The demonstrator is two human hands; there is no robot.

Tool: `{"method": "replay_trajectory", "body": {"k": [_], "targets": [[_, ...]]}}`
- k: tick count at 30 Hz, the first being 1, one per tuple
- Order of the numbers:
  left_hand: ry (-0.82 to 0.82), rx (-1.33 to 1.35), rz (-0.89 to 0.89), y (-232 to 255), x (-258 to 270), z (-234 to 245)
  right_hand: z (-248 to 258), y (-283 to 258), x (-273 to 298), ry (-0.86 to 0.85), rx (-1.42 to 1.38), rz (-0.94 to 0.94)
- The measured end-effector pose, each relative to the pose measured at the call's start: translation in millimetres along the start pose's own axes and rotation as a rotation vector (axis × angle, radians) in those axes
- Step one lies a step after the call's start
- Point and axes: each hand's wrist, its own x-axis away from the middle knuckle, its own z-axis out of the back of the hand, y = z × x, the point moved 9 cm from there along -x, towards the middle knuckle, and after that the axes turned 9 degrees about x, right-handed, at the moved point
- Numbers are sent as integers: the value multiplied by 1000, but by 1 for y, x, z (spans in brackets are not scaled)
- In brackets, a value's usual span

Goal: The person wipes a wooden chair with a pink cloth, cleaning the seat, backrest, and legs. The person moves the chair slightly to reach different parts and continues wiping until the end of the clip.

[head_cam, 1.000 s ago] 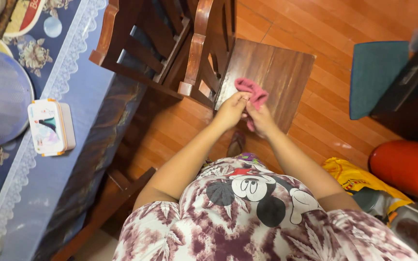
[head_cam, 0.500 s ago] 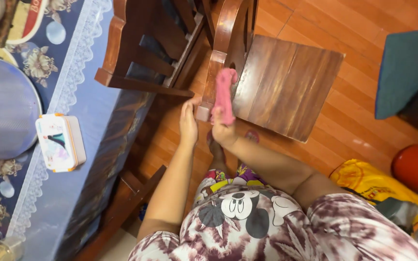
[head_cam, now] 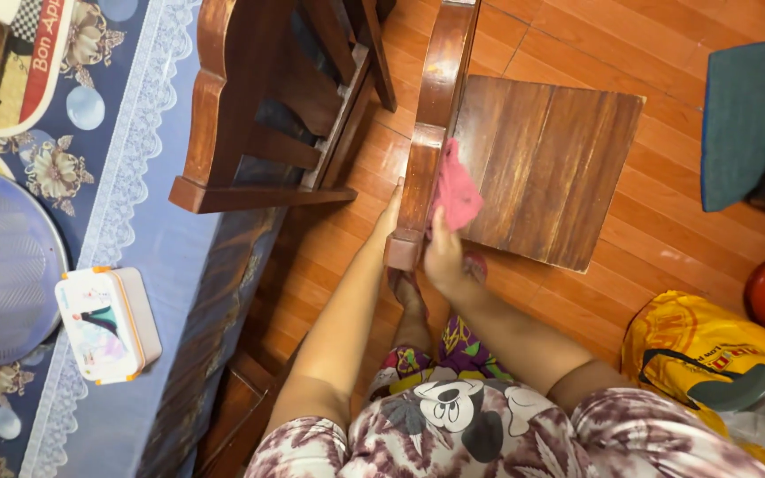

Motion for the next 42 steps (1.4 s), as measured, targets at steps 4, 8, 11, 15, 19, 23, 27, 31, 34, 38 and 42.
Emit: {"method": "replay_trajectory", "body": {"k": [4,8,11,15,19,23,27,31,34,38,42], "targets": [[-112,152,-18,-12,-36,10,2,44,-15,62,22,208],[-153,128,-49,-19,-46,30,8,110,-33,160,-87,-92],[-31,-110,-27,-13,-59,41,25,138,-64,135,-389,-382],[-133,-228,-106,16,-72,17,31,101,-96,194,-427,-579],[-249,-268,-414,100,-47,-64,13,-54,-127,145,-538,-176],[-417,-218,-602,141,15,-150,16,-156,-129,64,-445,60],[-681,7,-468,132,34,-186,1,-96,-147,29,-289,-53],[-1020,118,-164,114,66,-215,11,10,-133,111,-192,-666],[-357,-399,-553,154,94,-200,17,-18,-126,146,-201,-733],[-283,-1028,-1145,196,222,-271,-10,-179,-98,30,-555,-120],[60,-1761,-1414,173,280,-325,-20,-248,-55,0,-368,136]]}}
